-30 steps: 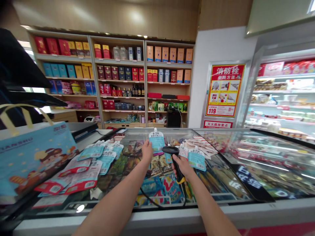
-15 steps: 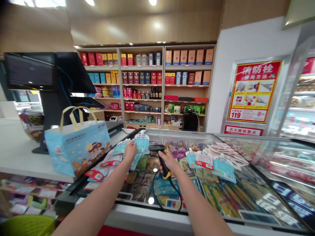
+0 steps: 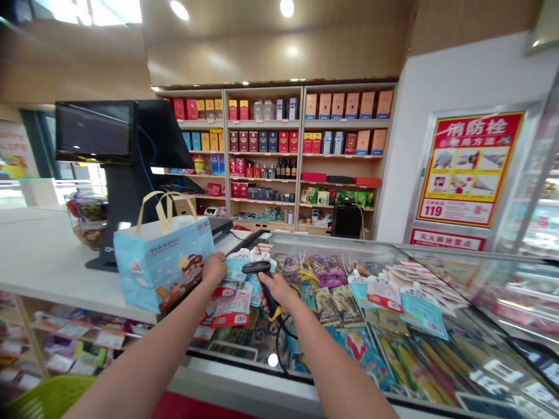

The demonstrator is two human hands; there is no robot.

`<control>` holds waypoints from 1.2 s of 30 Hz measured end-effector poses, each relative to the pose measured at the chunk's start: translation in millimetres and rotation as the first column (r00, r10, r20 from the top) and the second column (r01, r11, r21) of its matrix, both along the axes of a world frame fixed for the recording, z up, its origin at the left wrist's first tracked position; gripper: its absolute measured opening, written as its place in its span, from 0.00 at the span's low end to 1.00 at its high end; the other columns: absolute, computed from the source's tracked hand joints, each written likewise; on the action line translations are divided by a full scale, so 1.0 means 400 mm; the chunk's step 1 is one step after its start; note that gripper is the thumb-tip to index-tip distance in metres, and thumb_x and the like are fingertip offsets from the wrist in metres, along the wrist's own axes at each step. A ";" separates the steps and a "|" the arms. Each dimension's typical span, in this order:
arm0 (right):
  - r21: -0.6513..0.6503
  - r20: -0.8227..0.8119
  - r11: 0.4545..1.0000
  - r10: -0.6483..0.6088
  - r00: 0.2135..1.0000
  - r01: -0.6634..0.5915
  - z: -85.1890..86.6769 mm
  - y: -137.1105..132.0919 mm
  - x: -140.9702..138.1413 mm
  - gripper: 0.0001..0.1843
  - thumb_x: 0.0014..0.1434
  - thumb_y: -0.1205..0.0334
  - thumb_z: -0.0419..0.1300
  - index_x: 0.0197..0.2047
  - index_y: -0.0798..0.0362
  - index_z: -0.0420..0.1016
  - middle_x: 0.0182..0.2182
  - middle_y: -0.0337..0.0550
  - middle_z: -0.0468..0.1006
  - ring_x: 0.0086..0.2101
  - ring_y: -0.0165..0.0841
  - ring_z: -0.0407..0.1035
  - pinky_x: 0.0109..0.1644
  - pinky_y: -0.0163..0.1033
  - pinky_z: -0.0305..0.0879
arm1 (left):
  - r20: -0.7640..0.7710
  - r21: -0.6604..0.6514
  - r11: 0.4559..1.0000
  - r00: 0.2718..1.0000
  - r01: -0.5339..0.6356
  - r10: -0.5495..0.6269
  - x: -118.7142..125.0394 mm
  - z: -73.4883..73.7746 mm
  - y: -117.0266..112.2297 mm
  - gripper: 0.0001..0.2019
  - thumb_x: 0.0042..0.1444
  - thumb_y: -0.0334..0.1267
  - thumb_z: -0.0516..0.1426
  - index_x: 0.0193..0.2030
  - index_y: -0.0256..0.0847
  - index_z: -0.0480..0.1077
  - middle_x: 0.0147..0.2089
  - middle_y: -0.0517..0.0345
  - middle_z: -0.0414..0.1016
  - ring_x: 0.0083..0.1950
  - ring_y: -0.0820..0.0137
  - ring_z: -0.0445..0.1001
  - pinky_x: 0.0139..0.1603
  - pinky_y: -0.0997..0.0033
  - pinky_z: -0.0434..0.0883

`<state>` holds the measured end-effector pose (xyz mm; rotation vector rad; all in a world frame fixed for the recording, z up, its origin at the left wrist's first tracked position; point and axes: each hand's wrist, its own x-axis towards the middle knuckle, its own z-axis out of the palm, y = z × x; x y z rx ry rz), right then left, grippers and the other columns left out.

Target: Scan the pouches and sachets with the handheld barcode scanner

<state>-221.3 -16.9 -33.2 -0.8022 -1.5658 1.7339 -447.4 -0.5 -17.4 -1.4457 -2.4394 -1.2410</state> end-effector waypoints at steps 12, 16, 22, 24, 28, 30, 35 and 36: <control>-0.041 -0.077 0.975 -0.222 0.972 0.219 -0.004 0.030 0.151 0.19 0.55 0.44 0.56 0.30 0.53 0.61 0.13 0.32 0.67 0.11 0.25 0.60 0.13 0.30 0.59 | -0.299 0.101 0.984 0.948 0.144 -0.108 0.214 0.012 0.021 0.19 0.54 0.28 0.48 0.52 0.37 0.70 0.61 0.45 0.63 0.61 0.59 0.62 0.61 0.60 0.58; -0.042 -0.076 0.936 -0.351 0.933 0.349 -0.001 0.044 0.281 0.20 0.55 0.45 0.55 0.26 0.53 0.61 0.12 0.33 0.66 0.10 0.25 0.59 0.12 0.30 0.58 | -0.217 -0.061 0.924 0.899 0.378 -0.382 0.410 -0.017 0.061 0.16 0.53 0.30 0.51 0.48 0.39 0.71 0.52 0.48 0.71 0.55 0.64 0.68 0.56 0.67 0.62; -0.006 -0.086 0.846 -0.532 0.842 0.533 -0.018 0.051 0.527 0.18 0.56 0.45 0.56 0.29 0.53 0.63 0.14 0.33 0.67 0.11 0.25 0.60 0.13 0.32 0.61 | -0.092 -0.274 0.729 0.737 0.628 -0.669 0.745 -0.069 0.101 0.13 0.54 0.33 0.53 0.47 0.39 0.70 0.47 0.49 0.75 0.50 0.65 0.72 0.49 0.71 0.64; 0.001 -0.076 0.819 -0.572 0.817 0.574 -0.026 0.048 0.604 0.18 0.56 0.45 0.56 0.30 0.53 0.63 0.14 0.33 0.68 0.12 0.25 0.60 0.13 0.31 0.61 | -0.063 -0.313 0.687 0.708 0.655 -0.703 0.845 -0.077 0.106 0.17 0.55 0.38 0.54 0.51 0.39 0.68 0.47 0.47 0.75 0.50 0.64 0.73 0.47 0.71 0.65; -0.006 -0.070 0.767 -0.641 0.765 0.642 -0.038 0.040 0.722 0.17 0.57 0.47 0.55 0.31 0.53 0.64 0.15 0.33 0.67 0.12 0.26 0.60 0.13 0.31 0.60 | -0.131 -0.316 0.770 0.778 0.555 -0.615 0.992 -0.088 0.111 0.29 0.51 0.49 0.56 0.58 0.38 0.61 0.50 0.41 0.73 0.55 0.55 0.68 0.54 0.57 0.61; -0.014 -0.081 0.746 -0.665 0.743 0.666 -0.044 0.037 0.756 0.17 0.57 0.46 0.54 0.30 0.52 0.63 0.15 0.34 0.67 0.12 0.26 0.59 0.14 0.32 0.60 | -0.160 -0.310 0.797 0.798 0.518 -0.581 1.035 -0.093 0.115 0.35 0.47 0.50 0.60 0.60 0.38 0.58 0.54 0.37 0.70 0.60 0.50 0.62 0.58 0.48 0.56; -0.022 -0.144 0.706 -0.703 0.697 0.708 -0.052 0.042 0.778 0.17 0.56 0.45 0.55 0.32 0.51 0.61 0.16 0.33 0.68 0.13 0.26 0.60 0.15 0.32 0.61 | -0.069 -0.234 0.798 0.810 0.555 -0.583 1.066 -0.102 0.133 0.38 0.37 0.40 0.66 0.58 0.39 0.60 0.51 0.38 0.71 0.58 0.49 0.64 0.59 0.42 0.51; -0.018 -0.151 0.706 -0.702 0.696 0.708 -0.051 0.043 0.778 0.18 0.55 0.44 0.56 0.32 0.51 0.60 0.16 0.33 0.68 0.13 0.26 0.61 0.15 0.32 0.61 | -0.037 -0.188 0.808 0.818 0.558 -0.574 1.063 -0.104 0.139 0.37 0.35 0.37 0.66 0.56 0.39 0.61 0.49 0.39 0.73 0.57 0.49 0.66 0.58 0.43 0.52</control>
